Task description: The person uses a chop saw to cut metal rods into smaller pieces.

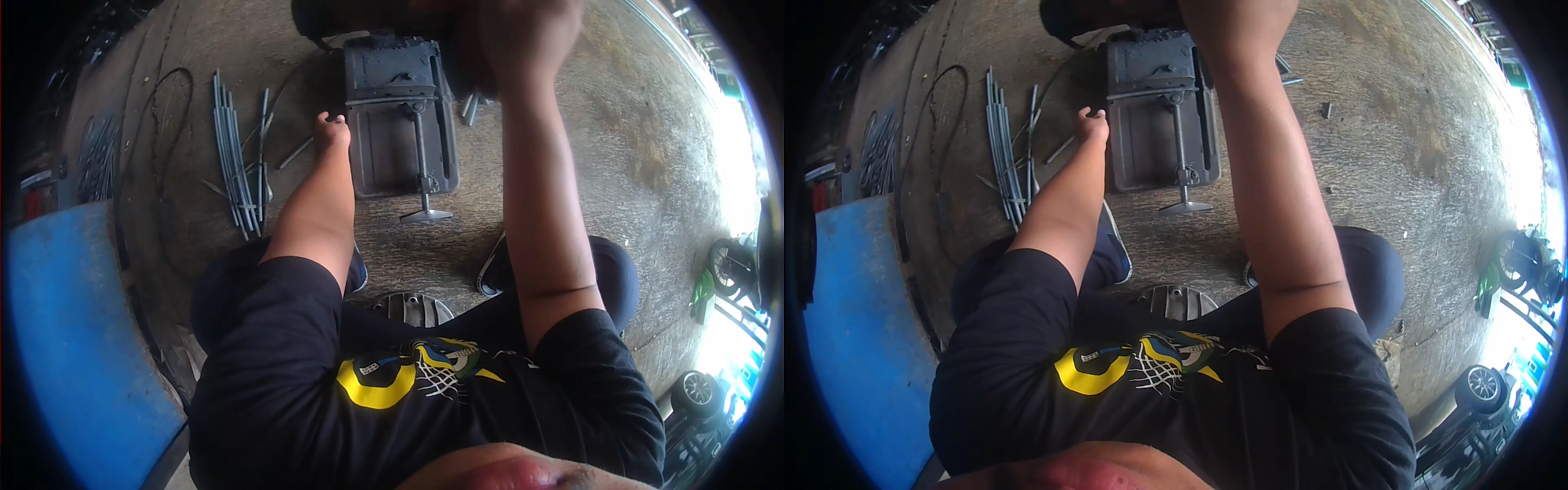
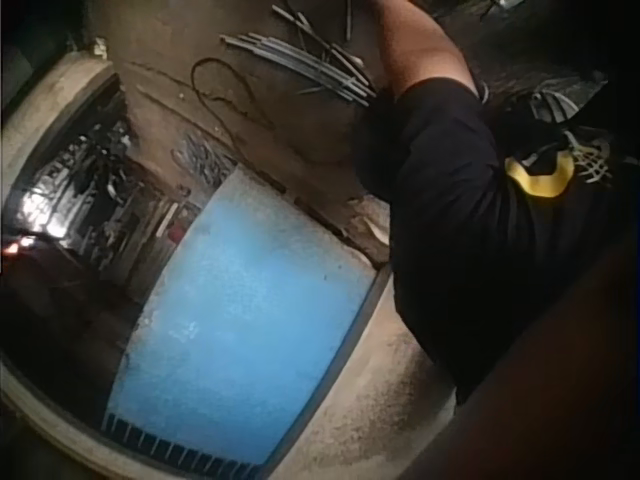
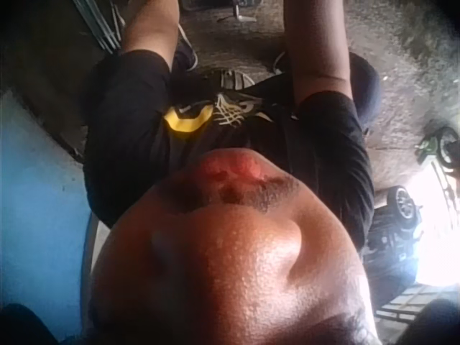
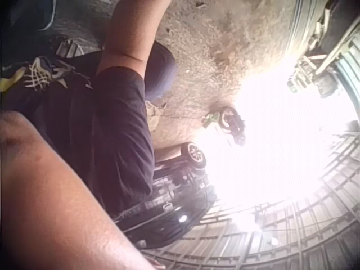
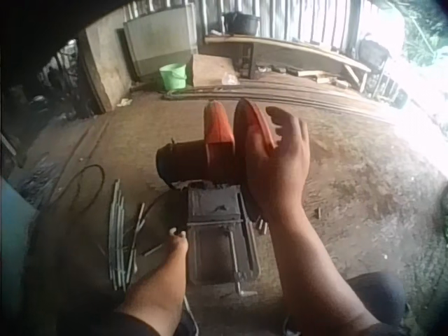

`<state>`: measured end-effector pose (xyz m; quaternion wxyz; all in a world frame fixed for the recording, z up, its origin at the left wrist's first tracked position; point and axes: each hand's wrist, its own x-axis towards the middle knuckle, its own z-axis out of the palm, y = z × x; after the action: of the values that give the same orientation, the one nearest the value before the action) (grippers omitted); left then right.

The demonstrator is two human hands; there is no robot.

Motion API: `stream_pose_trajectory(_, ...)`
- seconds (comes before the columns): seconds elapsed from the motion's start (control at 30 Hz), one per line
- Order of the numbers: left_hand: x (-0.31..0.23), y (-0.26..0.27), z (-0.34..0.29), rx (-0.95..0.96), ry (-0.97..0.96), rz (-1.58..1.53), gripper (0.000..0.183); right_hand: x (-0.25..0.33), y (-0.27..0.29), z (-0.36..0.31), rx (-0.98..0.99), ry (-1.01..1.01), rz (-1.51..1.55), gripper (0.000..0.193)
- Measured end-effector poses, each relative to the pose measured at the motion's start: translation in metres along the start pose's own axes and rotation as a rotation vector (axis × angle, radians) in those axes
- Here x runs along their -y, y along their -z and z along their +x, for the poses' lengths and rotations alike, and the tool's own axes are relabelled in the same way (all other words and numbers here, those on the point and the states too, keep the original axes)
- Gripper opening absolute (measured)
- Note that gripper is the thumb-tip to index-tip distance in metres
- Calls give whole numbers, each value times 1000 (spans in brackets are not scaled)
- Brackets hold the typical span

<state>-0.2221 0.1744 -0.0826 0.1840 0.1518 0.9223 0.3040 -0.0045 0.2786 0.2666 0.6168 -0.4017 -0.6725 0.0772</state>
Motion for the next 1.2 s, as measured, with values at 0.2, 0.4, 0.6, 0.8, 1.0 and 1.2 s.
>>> stream_pose_trajectory(0.2, 29, 11, 4, -46, 69, -148, 34, 29, -27, -39, -118, 237, 304, 19)
stream_pose_trajectory(0.4, 99, 40, 47, -173, 2, 122, 35, 106, -54, -91, -75, 398, 223, 36)
stream_pose_trajectory(0.6, 121, 31, 50, -79, 515, -417, 39, 28, -172, -256, 764, -502, 357, 25)
stream_pose_trajectory(0.8, 62, 41, 31, 55, 845, -408, 50, -65, -216, -349, 1182, -880, -196, 32)
stream_pose_trajectory(1.0, 81, 57, 64, 31, 911, -468, 47, -67, -259, -381, 1236, -1315, -103, 39)
stream_pose_trajectory(1.2, 83, 57, 60, -30, 816, -703, 39, -65, -254, -374, 1200, -1630, 76, 43)
